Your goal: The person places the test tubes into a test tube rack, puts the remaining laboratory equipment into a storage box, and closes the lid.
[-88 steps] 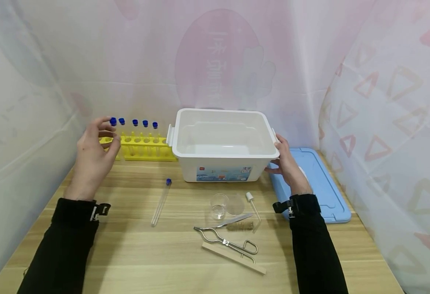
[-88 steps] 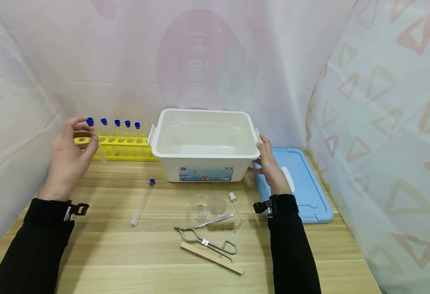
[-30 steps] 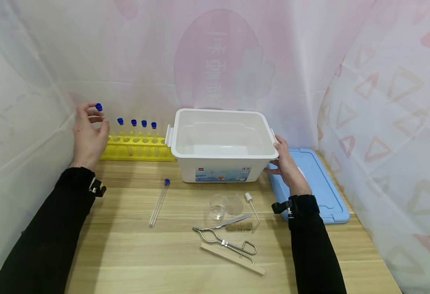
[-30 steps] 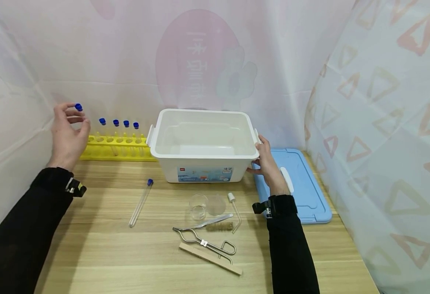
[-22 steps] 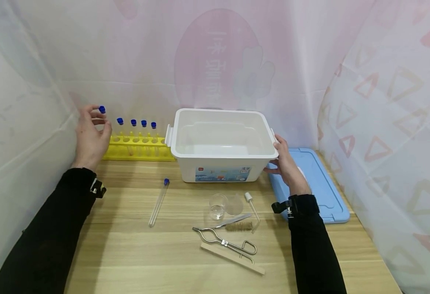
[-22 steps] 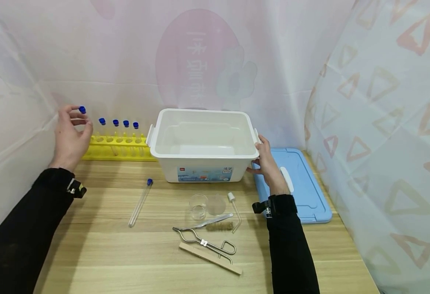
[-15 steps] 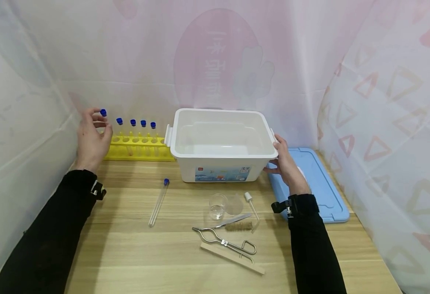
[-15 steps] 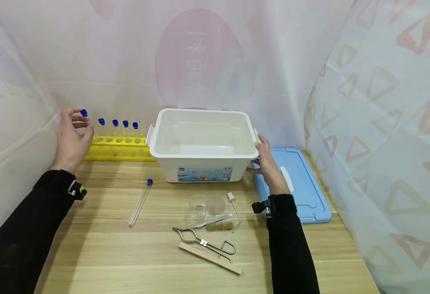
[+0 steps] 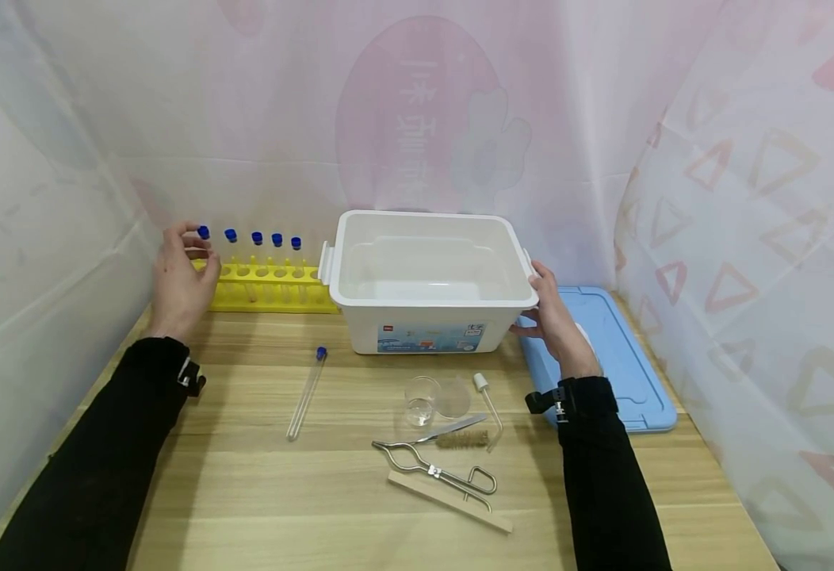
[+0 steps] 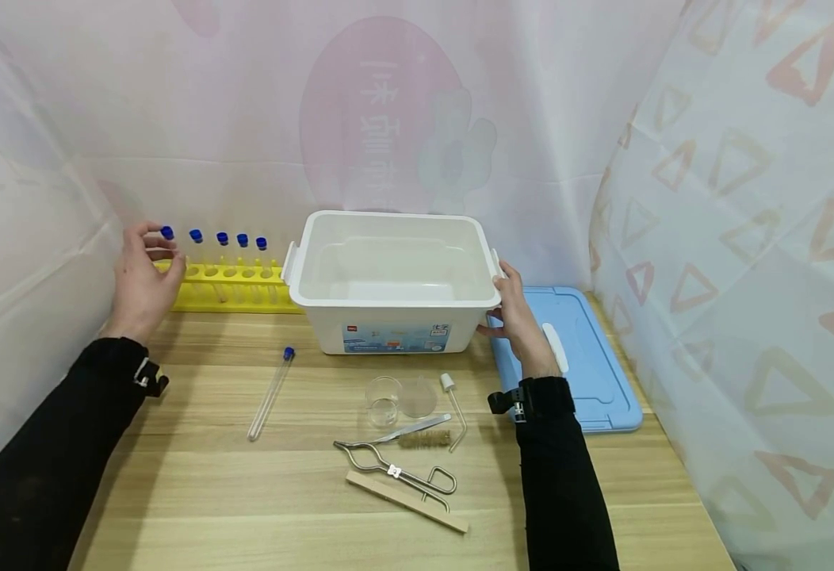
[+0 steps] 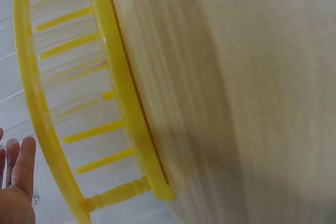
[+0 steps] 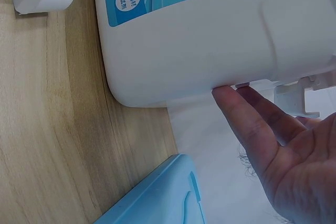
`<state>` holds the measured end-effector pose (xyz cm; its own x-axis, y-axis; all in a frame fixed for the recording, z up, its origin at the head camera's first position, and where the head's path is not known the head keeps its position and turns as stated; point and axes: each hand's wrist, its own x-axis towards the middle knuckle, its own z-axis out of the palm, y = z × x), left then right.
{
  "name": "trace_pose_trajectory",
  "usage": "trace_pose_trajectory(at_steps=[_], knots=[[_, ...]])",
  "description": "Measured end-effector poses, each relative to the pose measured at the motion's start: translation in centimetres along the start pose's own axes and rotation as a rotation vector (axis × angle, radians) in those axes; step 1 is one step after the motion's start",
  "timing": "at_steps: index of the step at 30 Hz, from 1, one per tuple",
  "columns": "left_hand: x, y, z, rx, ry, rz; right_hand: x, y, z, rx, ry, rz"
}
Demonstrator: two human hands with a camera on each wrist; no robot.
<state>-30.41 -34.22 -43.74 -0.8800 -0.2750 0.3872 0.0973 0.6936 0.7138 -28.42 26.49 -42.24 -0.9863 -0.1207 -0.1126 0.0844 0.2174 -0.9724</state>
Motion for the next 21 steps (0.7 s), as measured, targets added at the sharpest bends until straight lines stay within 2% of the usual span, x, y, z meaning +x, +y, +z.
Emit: trace_pose_trajectory(at_steps=[8, 14, 21], knots=[[-0.22, -0.55, 0.53, 0.037, -0.026, -0.012, 0.12, -0.03, -0.07, -0.005, 0.012, -0.004], [-0.37, -0.34, 0.66, 0.076, -0.060, -0.024, 0.12, -0.02, -0.04, -0.004, 0.011, -0.002], [-0.63, 0.15, -0.25, 0.021, -0.077, -0.030, 0.11, -0.10, -0.12, -0.010, 0.003, -0.001]])
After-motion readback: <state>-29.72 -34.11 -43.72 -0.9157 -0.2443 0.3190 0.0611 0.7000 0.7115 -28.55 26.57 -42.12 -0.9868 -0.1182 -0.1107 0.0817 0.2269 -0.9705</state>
